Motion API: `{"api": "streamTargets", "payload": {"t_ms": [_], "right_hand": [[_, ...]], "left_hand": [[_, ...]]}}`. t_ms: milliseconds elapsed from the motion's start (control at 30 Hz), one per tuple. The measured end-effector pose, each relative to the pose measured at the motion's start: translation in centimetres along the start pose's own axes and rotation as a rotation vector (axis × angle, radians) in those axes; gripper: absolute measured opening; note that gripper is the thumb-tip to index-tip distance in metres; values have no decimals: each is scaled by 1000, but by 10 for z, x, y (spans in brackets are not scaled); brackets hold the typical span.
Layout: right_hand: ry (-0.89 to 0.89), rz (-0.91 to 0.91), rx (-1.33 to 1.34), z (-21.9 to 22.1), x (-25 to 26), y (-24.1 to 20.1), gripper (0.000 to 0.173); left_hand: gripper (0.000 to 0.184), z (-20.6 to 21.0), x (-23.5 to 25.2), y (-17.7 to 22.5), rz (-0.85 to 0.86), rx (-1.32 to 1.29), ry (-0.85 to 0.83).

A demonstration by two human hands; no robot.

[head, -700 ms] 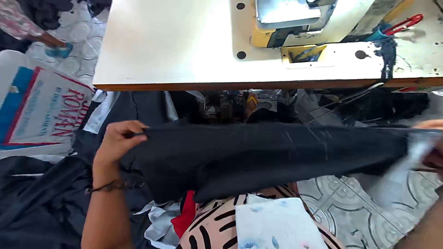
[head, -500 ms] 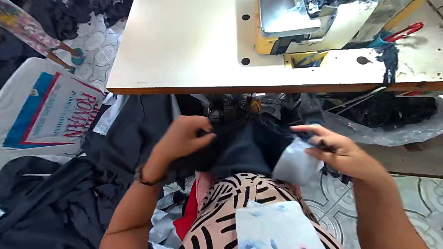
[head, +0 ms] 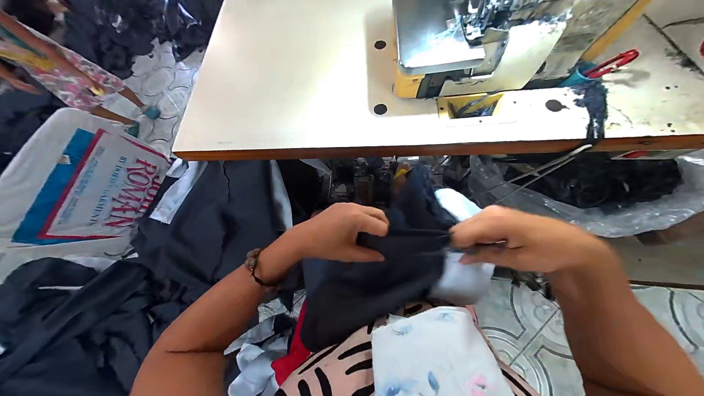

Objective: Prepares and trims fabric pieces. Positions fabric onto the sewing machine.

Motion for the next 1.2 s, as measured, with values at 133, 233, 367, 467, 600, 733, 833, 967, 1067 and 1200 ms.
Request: {"api": "streamTargets", "payload": {"t_ms": [133,233,367,467,600,733,833,967,1067,1200], "right_hand": [[105,57,-23,-59,-80,-15,19],[430,249,70,-78,-126,-14,11],[690,745,89,-62,-102,-18,16],[541,639,169,-61,-113,21,14],[495,567,180,-62,-98,28,15],[524,566,109,-57,-83,16,9],[513,518,162,-60,-101,31,9],[599,634,127,-52,-97,19,12],[569,613,92,-48,-97,19,11],[427,514,104,-51,-118,58,8]], "left_hand": [[21,-15,-47,-34,-136,204,-160],[22,-48,-88,-64,-358,279,-247],[21,-110,-114,-68,-465,160,-86],[21,-151,-114,-58,-443,199,170],[12,-179,-107,-30,-538,101,654],[11,-182,-97,-22,-520,39,802],[12,-187,-91,-44,-479,71,801],[13,-189,-82,-50,-497,116,785],[16,-186,-72,-36,-577,127,765],[18,-196,-64,-60,-574,219,747]]}}
Point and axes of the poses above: each hand's wrist, its own x-axis towards the middle knuckle, its own z-axis out of the palm, y = z × x, the point moved 5 cm from there along x, towards the middle knuckle, and after that the axes turned 12 degrees about x, right-handed, at the moved point
